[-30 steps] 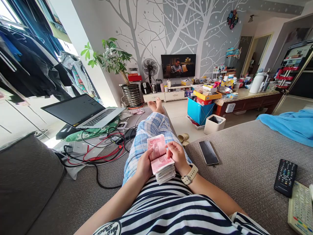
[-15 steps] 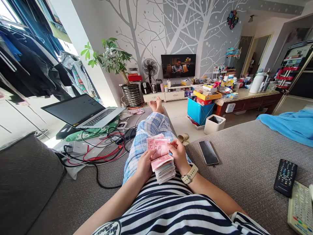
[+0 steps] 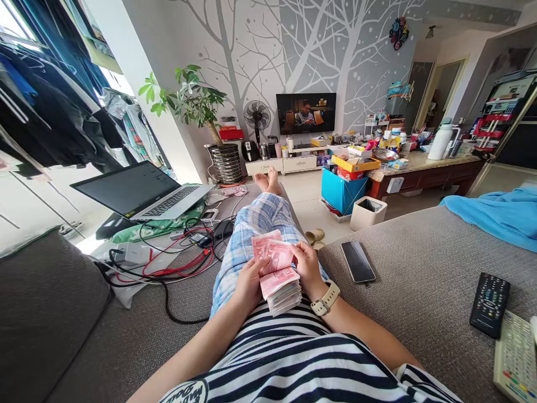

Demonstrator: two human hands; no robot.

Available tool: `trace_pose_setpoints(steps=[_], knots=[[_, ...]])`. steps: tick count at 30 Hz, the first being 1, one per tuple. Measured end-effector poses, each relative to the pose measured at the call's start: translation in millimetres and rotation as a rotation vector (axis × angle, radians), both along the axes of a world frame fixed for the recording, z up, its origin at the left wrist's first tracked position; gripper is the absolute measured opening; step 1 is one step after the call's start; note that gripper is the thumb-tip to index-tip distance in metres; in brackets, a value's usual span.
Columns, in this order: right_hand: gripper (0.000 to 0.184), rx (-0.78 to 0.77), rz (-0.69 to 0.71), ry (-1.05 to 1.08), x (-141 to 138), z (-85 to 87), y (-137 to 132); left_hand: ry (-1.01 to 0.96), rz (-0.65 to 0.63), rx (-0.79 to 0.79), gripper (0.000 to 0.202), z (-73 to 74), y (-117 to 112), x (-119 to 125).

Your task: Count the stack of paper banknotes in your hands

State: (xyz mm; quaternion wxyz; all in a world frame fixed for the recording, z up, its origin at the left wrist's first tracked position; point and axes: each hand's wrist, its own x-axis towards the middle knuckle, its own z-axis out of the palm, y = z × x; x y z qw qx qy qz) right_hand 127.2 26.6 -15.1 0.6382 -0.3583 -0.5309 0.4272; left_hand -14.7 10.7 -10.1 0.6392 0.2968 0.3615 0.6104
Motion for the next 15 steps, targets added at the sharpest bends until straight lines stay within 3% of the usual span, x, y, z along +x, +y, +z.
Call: trace_pose_setpoints(steps=[4, 15], knots=[[0.032, -0.032, 0.055, 0.107, 0.0, -2.2, 1.3, -0.011, 0.016, -0.013, 0.031, 0.7, 0.1, 1.0], [0.028, -0.018, 0.084, 0.156, -0.5, -1.5, 0.4, -0.083, 0.106, -0.057, 0.029, -3.4, 4.4, 2.0]])
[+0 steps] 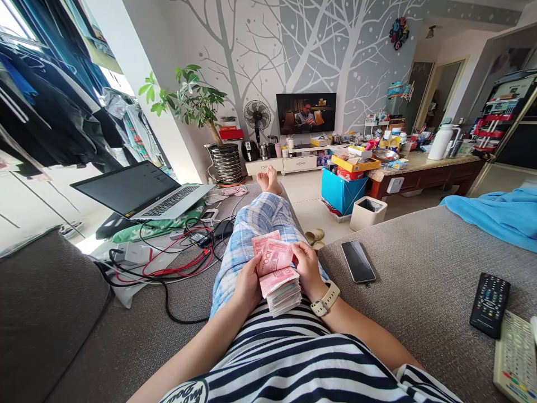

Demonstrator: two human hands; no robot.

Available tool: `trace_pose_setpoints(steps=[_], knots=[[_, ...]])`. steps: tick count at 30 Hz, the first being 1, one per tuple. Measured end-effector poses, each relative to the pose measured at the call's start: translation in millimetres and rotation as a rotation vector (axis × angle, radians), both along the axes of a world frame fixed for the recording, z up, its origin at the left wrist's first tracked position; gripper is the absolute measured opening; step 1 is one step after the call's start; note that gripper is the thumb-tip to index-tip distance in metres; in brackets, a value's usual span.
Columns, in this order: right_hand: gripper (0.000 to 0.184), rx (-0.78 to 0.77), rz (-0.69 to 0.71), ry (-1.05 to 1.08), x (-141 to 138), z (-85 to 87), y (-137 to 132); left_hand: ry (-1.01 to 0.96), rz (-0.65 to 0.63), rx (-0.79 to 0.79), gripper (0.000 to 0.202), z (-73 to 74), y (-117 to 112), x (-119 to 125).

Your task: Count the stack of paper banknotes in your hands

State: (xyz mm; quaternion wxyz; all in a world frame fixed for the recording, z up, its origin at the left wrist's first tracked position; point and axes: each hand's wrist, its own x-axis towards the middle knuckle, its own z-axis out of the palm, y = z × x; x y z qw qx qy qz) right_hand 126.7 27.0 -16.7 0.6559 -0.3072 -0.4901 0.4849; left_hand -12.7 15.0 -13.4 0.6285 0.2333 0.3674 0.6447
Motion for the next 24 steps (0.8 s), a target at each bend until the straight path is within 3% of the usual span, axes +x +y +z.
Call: trace_pose_setpoints(steps=[7, 24], knots=[[0.03, 0.039, -0.007, -0.065, 0.7, 9.2, -8.3, 0.006, 0.038, -0.006, 0.021, 7.3, -3.2, 2.0], [0.024, -0.016, 0.037, 0.01, 0.2, 11.6, -9.6, 0.032, 0.05, -0.008, 0.021, 5.4, -1.3, 1.8]])
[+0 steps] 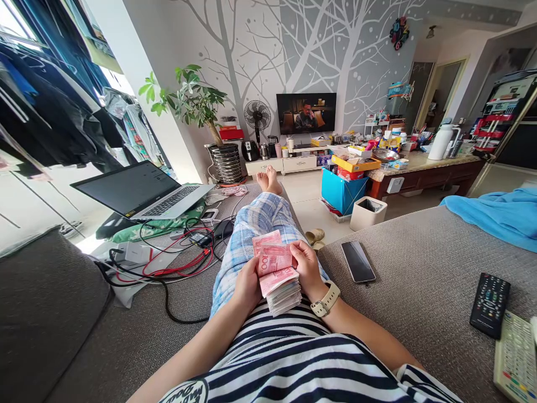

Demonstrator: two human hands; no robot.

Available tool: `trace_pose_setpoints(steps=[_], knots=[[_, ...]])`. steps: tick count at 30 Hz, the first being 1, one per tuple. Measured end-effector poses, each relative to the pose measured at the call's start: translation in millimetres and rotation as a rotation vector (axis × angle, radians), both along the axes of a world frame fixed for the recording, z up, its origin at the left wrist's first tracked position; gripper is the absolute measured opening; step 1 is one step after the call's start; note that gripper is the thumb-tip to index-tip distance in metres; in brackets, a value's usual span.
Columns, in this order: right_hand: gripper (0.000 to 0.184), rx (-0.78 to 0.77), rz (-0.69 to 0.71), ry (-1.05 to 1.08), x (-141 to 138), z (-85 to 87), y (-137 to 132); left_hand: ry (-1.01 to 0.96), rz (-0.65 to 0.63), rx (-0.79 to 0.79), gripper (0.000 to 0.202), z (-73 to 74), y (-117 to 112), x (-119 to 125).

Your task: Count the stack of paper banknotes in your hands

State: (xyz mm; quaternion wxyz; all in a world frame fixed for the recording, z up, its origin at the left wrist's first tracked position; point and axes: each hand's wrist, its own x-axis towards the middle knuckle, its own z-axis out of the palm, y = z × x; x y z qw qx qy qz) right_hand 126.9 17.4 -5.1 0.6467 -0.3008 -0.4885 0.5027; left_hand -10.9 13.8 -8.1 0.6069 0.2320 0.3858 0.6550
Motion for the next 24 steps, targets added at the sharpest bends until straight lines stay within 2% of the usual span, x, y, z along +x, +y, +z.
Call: trace_pose_setpoints(steps=[7, 17, 24], knots=[[0.028, 0.007, -0.053, -0.083, 0.9, -1.4, 0.4, -0.003, -0.019, 0.007, 0.019, 1.9, -1.3, -0.1], [0.025, 0.022, 0.021, -0.004, 1.5, 1.1, -2.6, -0.022, -0.034, 0.017, 0.018, -2.0, 1.9, -0.5], [0.028, 0.006, 0.001, -0.048, 1.1, 0.4, -2.4, -0.019, -0.044, 0.024, 0.02, -0.8, 1.1, -1.1]])
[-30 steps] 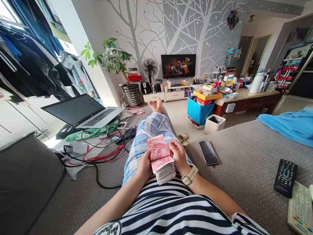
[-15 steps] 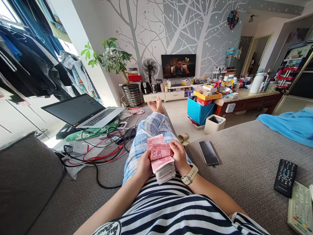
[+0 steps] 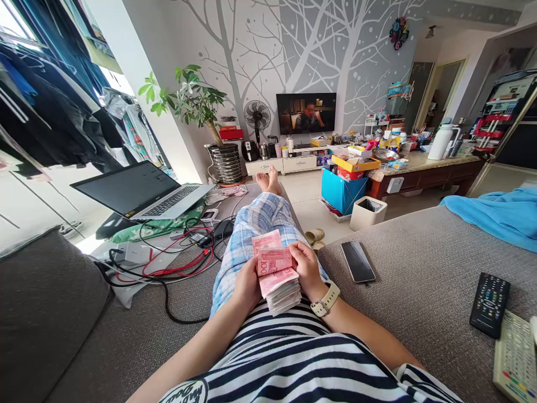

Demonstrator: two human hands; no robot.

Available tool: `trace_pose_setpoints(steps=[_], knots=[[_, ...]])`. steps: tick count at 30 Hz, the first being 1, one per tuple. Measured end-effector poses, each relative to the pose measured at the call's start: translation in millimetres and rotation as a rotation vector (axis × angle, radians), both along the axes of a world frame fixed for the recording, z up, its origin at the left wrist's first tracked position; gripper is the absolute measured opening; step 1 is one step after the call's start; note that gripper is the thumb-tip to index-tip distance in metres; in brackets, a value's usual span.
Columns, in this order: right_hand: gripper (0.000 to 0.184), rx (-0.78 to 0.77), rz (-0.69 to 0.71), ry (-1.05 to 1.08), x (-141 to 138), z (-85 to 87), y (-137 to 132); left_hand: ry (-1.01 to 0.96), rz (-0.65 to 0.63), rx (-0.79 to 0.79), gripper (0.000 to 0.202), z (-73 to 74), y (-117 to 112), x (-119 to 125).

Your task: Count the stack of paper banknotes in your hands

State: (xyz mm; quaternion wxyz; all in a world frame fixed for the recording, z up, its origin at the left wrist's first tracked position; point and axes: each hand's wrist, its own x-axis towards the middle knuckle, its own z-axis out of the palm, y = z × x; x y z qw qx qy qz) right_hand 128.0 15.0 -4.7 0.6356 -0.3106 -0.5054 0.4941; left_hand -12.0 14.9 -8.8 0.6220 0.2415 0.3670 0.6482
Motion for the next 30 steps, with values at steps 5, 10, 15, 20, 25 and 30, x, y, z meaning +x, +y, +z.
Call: trace_pose_setpoints(steps=[5, 10, 15, 20, 25, 30], knots=[[0.026, 0.01, 0.008, 0.012, -0.8, -1.5, 1.0, -0.008, -0.023, 0.012, 0.017, 2.3, -2.2, 0.3], [0.027, -0.003, 0.018, -0.003, -1.3, 1.4, -0.3, -0.015, -0.023, 0.006, 0.02, 0.9, -1.6, 0.4], [0.032, -0.011, 0.04, 0.008, -1.9, 3.8, -0.6, -0.028, 0.0, -0.017, 0.026, -3.1, 0.9, -0.5], [0.029, 0.023, 0.026, -0.007, -1.5, 3.0, 0.8, -0.004, 0.003, 0.0, 0.023, -0.4, -1.6, -0.9], [0.026, -0.008, -0.029, -0.005, -0.8, 1.5, 4.4, 0.001, -0.053, 0.014, 0.022, 5.9, -6.8, 0.3], [0.025, -0.05, -0.078, 0.033, -0.6, -1.9, 7.8, 0.011, -0.077, 0.025, 0.023, 7.0, -9.1, 0.2]])
